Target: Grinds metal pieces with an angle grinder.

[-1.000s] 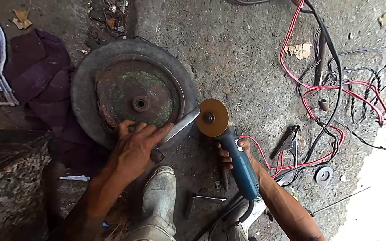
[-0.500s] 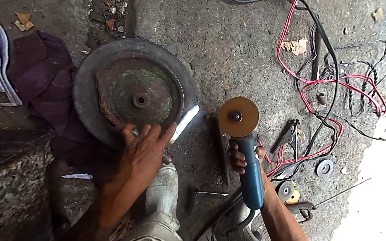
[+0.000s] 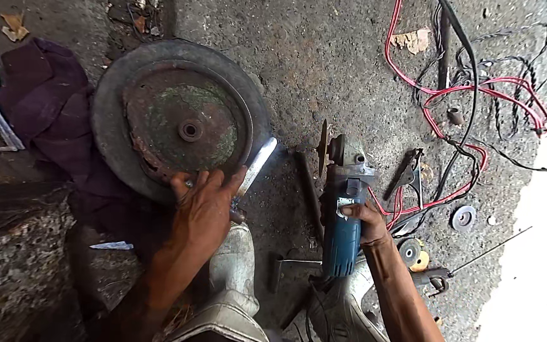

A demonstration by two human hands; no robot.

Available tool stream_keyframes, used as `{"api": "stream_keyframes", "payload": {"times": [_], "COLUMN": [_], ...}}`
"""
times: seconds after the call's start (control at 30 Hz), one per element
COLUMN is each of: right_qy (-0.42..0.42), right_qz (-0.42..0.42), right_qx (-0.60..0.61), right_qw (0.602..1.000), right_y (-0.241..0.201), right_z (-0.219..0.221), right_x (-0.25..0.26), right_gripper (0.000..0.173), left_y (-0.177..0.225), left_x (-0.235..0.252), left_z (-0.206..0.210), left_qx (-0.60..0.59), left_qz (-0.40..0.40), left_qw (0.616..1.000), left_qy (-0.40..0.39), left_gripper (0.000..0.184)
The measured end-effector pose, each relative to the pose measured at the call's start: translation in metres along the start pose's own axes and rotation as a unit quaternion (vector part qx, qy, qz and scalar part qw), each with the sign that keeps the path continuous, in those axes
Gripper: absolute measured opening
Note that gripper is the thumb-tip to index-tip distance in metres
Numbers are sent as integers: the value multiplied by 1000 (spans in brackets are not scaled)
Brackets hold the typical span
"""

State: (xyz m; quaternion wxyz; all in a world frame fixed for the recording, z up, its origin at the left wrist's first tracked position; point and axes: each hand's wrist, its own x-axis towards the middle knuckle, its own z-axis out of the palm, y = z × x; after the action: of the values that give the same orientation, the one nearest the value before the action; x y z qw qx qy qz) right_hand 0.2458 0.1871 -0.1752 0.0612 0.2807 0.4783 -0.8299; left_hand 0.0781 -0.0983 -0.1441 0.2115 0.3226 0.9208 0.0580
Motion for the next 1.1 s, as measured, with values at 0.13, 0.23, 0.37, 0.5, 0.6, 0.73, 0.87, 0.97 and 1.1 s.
{"api": "stream_keyframes", "payload": {"times": [0.13,0.23,0.37,0.5,0.6,0.73,0.87,0.97,1.1], "right_qy": [87,84,105,103,98,95,92,91,90], "right_qz": [-17,-27,-44,-46,-42,-38,-28,-32,-38], "right_qx": [-161,-259,-379,-449,-485,-524,-547,-548,-551], "right_qw": [983,962,918,886,868,846,832,831,829], "right_y": [-13,-16,-19,-23,-23,-25,-27,-25,-23], "right_z": [28,34,44,50,54,60,63,64,65], "right_x": [2,8,22,35,43,48,50,51,49], "right_gripper": [60,58,59,65,70,73,72,71,71], "left_y": [-21,-33,-42,-46,-47,-47,-46,-47,-47], "left_x": [2,6,11,14,14,14,14,14,14], "left_z": [1,-3,-7,-9,-10,-13,-15,-14,-14], "left_qx": [3,16,11,9,7,6,7,5,0], "left_qz": [34,53,65,65,72,79,81,83,78], "left_qw": [999,998,998,998,997,997,997,996,997], "left_qy": [34,33,18,10,10,18,18,21,15], "left_gripper": [92,92,91,92,91,86,83,82,84]}}
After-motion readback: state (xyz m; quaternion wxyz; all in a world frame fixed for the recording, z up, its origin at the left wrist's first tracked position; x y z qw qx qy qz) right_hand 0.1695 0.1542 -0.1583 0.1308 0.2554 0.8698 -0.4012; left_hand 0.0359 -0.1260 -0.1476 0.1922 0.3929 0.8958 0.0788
